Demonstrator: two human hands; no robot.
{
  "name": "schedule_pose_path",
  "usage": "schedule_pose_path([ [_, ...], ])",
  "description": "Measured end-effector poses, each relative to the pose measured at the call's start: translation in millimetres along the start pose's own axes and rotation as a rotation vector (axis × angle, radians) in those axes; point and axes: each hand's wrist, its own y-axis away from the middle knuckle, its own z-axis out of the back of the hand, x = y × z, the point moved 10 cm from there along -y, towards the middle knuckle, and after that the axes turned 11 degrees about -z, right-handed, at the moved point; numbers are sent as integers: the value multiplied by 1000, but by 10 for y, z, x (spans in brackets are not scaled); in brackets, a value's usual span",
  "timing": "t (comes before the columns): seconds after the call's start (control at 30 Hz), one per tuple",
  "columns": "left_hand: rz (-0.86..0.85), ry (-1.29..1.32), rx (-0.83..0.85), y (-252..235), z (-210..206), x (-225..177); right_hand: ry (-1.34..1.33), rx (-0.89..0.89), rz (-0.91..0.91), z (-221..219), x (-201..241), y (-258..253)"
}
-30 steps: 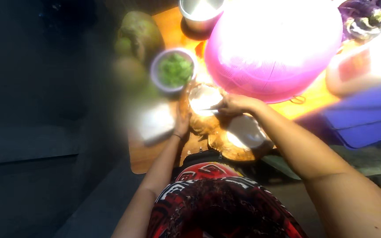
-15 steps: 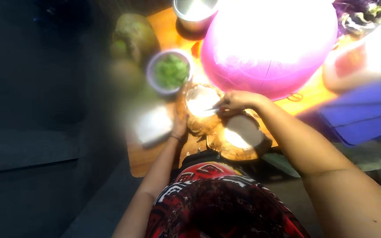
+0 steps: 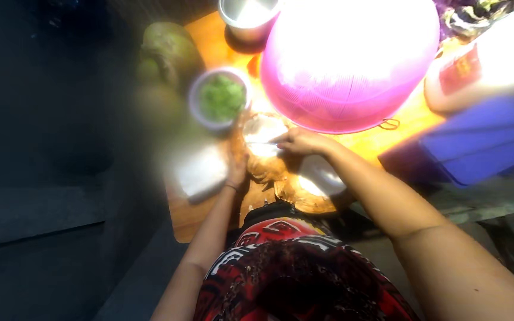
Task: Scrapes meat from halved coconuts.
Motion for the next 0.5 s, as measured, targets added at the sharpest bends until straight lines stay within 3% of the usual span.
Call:
schedule_pose_path([
  [0.17, 3, -20, -7, 27, 14, -13, 115, 154, -73, -38, -85, 214],
  [0.37, 34, -38, 1, 25, -1, -20, 66, 4, -50, -13, -32, 11],
  [0.5, 26, -33, 4, 45, 3, -29, 246, 153, -173, -95, -63, 90],
])
